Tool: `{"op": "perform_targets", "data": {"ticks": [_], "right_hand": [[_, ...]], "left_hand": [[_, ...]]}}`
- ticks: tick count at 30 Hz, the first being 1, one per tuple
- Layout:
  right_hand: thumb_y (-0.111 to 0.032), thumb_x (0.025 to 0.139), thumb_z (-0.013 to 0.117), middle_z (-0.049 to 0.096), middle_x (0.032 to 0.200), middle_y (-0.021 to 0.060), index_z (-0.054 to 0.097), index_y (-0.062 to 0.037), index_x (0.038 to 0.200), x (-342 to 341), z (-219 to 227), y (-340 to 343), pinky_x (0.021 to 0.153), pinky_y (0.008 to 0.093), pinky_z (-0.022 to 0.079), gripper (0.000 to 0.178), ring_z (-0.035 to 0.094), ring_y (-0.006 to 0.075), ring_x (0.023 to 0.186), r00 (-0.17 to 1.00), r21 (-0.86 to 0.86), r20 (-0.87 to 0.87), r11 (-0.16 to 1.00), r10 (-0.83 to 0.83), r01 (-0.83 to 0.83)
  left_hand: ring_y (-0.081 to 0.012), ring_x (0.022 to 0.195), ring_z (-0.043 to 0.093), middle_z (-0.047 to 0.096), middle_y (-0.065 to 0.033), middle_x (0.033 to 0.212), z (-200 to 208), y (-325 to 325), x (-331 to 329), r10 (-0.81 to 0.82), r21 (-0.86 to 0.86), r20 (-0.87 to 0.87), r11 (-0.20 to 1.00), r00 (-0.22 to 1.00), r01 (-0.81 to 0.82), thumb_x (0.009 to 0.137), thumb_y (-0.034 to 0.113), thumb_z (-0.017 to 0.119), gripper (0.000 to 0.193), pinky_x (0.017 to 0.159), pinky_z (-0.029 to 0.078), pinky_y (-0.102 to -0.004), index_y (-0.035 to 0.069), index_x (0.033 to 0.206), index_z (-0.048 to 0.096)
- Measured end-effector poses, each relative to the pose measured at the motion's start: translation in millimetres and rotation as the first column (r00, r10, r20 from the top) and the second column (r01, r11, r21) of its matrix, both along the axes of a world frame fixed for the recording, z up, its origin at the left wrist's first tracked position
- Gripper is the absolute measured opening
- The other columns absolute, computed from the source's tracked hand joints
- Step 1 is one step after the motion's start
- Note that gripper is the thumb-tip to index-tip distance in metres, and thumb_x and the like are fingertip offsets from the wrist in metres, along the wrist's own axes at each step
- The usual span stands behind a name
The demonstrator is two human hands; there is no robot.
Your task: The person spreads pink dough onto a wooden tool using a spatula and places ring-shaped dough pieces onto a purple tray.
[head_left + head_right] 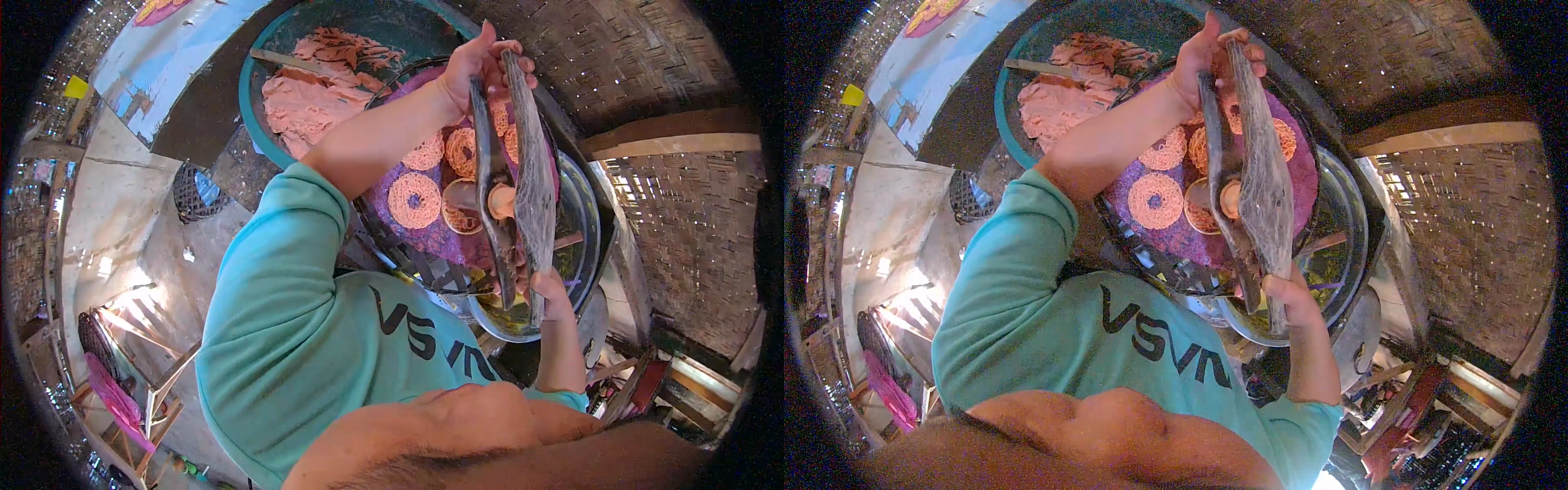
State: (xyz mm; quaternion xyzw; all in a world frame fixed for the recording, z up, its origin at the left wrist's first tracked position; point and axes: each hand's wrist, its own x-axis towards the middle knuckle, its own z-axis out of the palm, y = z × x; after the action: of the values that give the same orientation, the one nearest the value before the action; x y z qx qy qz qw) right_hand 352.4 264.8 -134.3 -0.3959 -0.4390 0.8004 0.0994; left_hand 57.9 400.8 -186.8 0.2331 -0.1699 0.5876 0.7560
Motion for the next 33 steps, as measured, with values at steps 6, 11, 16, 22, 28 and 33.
{"op": "perform_targets", "data": {"ticks": [6, 11, 16, 22, 28, 33], "right_hand": [[-0.035, 0.058, 0.065, 0.056, 0.085, 0.0125, 0.044, 0.0026, 0.109, -4.5, 7.7, 4.7, 0.059, 0.0287, 0.047, 0.066, 0.057, 0.0187, 0.067, 0.979, 0.263, 0.171, 0.962, -0.115, 0.067], [-0.032, 0.055, 0.064, 0.056, 0.073, 0.0116, 0.044, 0.0035, 0.105, 2.9, 17.6, -2.6, 0.047, 0.0273, 0.045, 0.064, 0.055, 0.0177, 0.055, 0.96, 0.331, 0.214, 0.938, -0.179, 0.101], [-0.03, 0.055, 0.064, 0.055, 0.071, 0.0116, 0.042, 0.0051, 0.106, -0.3, 23.6, -19.0, 0.041, 0.0274, 0.043, 0.065, 0.053, 0.0179, 0.051, 0.968, 0.222, 0.193, 0.968, -0.161, 0.117], [-0.013, 0.059, 0.065, 0.053, 0.077, 0.011, 0.034, 0.0003, 0.119, -5.1, 4.2, -27.1, 0.043, 0.0292, 0.043, 0.069, 0.051, 0.0185, 0.052, 0.986, 0.061, 0.094, 0.989, -0.137, 0.132], [-0.015, 0.059, 0.068, 0.052, 0.088, 0.0105, 0.029, -0.0002, 0.126, -18.6, -11.0, -17.6, 0.047, 0.0288, 0.045, 0.079, 0.052, 0.0165, 0.06, 0.989, 0.333, 0.06, 0.937, -0.135, 0.107], [-0.02, 0.059, 0.07, 0.052, 0.098, 0.0117, 0.028, 0.0, 0.126, -24.5, 4.8, -10.4, 0.058, 0.0291, 0.046, 0.082, 0.055, 0.0172, 0.072, 0.982, 0.547, -0.026, 0.819, -0.189, 0.172]], "left_hand": [[-0.0351, 0.088, 0.055, 0.059, -0.0161, 0.088, 2.9, 18.2, 12.9, 0.063, -0.009, -0.018, 0.998, 0.998, -0.063, 0.079, 0.051, 0.049, 0.045, 0.08, 0.043, -0.0442, 0.008, 0.087, 0.057], [-0.0344, 0.087, 0.055, 0.057, -0.0141, 0.084, -7.7, 19.8, 38.7, -0.015, -0.067, 0.052, 0.998, 0.999, 0.019, 0.079, 0.05, 0.051, 0.041, 0.078, 0.043, -0.043, 0.009, 0.083, 0.055], [-0.0282, 0.077, 0.055, 0.059, -0.0122, 0.081, -6.3, -3.1, 49.1, 0.08, -0.238, -0.088, 0.966, 0.993, -0.099, 0.077, 0.053, 0.052, 0.042, 0.05, 0.047, -0.0318, 0.011, 0.082, 0.054], [-0.0274, 0.075, 0.055, 0.058, -0.01, 0.076, -8.7, -16.0, 25.4, 0.057, -0.22, -0.126, 0.972, 0.99, -0.084, 0.075, 0.057, 0.051, 0.046, 0.058, 0.048, -0.0407, 0.012, 0.081, 0.054], [-0.0331, 0.086, 0.055, 0.058, -0.0169, 0.089, 14.4, -6.3, 1.0, 0.002, -0.029, -0.101, 1.0, 0.995, -0.005, 0.075, 0.063, 0.043, 0.063, 0.075, 0.045, -0.0431, 0.004, 0.096, 0.054], [-0.0249, 0.109, 0.047, 0.053, -0.0145, 0.112, 48.4, -26.4, -10.7, 0.535, 0.469, -0.683, 0.843, 0.497, -0.264, 0.075, 0.059, 0.046, 0.076, 0.09, 0.038, -0.04, 0.003, 0.125, 0.037]]}}
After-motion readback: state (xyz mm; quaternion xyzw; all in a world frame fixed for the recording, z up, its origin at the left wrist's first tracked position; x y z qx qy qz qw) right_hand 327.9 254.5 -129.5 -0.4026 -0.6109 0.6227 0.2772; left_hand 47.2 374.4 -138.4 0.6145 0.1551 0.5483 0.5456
